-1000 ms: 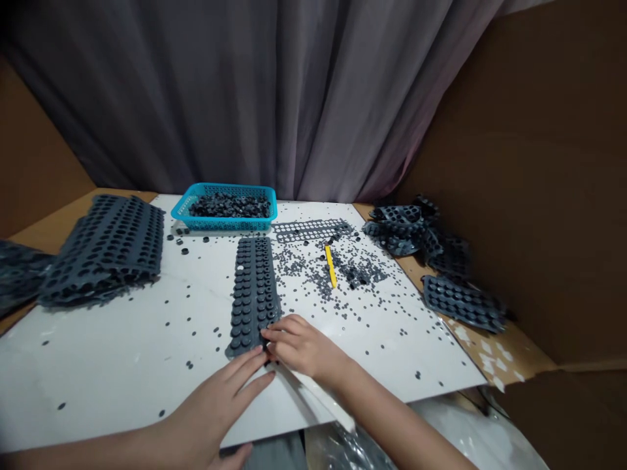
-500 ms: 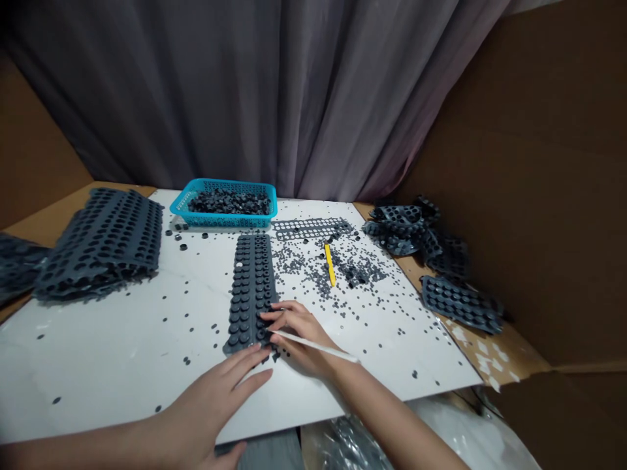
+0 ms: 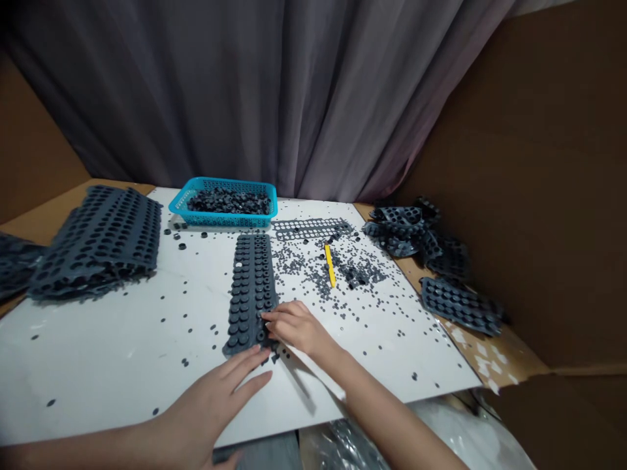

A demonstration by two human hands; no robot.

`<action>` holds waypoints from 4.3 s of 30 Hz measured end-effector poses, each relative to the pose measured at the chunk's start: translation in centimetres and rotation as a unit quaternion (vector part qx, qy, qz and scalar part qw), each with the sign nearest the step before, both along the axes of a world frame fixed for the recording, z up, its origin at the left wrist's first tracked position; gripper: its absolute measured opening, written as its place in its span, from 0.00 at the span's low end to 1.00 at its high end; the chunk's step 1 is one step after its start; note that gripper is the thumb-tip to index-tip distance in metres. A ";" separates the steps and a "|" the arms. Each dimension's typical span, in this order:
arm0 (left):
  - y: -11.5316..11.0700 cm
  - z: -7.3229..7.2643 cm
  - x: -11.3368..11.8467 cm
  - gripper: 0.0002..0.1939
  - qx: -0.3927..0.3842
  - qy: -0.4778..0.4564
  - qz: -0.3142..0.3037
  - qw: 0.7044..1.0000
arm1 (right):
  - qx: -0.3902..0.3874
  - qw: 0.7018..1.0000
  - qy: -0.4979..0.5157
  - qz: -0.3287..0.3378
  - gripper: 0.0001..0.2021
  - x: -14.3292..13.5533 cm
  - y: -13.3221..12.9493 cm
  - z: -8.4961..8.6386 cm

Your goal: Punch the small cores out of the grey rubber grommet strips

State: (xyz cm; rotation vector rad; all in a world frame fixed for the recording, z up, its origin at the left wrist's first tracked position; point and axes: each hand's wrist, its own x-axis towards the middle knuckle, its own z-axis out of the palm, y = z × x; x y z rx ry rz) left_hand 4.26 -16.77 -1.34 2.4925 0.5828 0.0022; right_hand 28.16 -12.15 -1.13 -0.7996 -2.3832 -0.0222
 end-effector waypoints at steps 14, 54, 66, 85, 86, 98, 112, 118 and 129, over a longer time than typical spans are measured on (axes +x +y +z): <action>0.2 2.1 0.5 0.44 -0.017 0.012 0.005 1.000 | -0.229 0.958 0.165 -0.042 0.11 -0.8 -1.0 1.0; 0.5 2.1 0.7 0.46 -0.013 0.052 -0.018 0.998 | -0.106 0.993 0.026 -0.043 0.05 -0.7 0.0 1.2; 0.5 -0.3 0.4 0.50 0.014 0.006 -0.019 1.000 | -0.081 0.991 0.043 -0.100 0.07 0.3 1.7 1.9; 0.6 0.6 0.5 0.44 0.023 0.013 -0.016 1.000 | -0.097 0.994 -0.022 -0.050 0.07 -0.6 1.8 1.6; 0.6 0.6 0.4 0.44 0.026 0.011 -0.018 0.999 | -0.067 0.996 -0.048 -0.045 0.07 -0.6 2.1 1.6; 1.0 1.1 0.9 0.39 0.049 0.059 -0.036 0.996 | -0.162 0.967 0.115 -0.157 0.05 -0.3 2.9 2.6; 1.0 -1.3 0.4 0.27 0.225 -0.061 -0.038 0.972 | -0.198 0.969 0.107 -0.104 0.06 -1.6 2.1 1.9; 1.1 -3.0 0.4 0.18 0.304 -0.106 -0.013 0.947 | -0.030 0.998 -0.045 -0.034 0.07 -1.2 4.7 1.7; 1.0 -4.2 0.0 0.25 0.290 -0.078 -0.019 0.954 | -0.280 0.949 0.137 -0.037 0.05 -0.3 4.2 3.2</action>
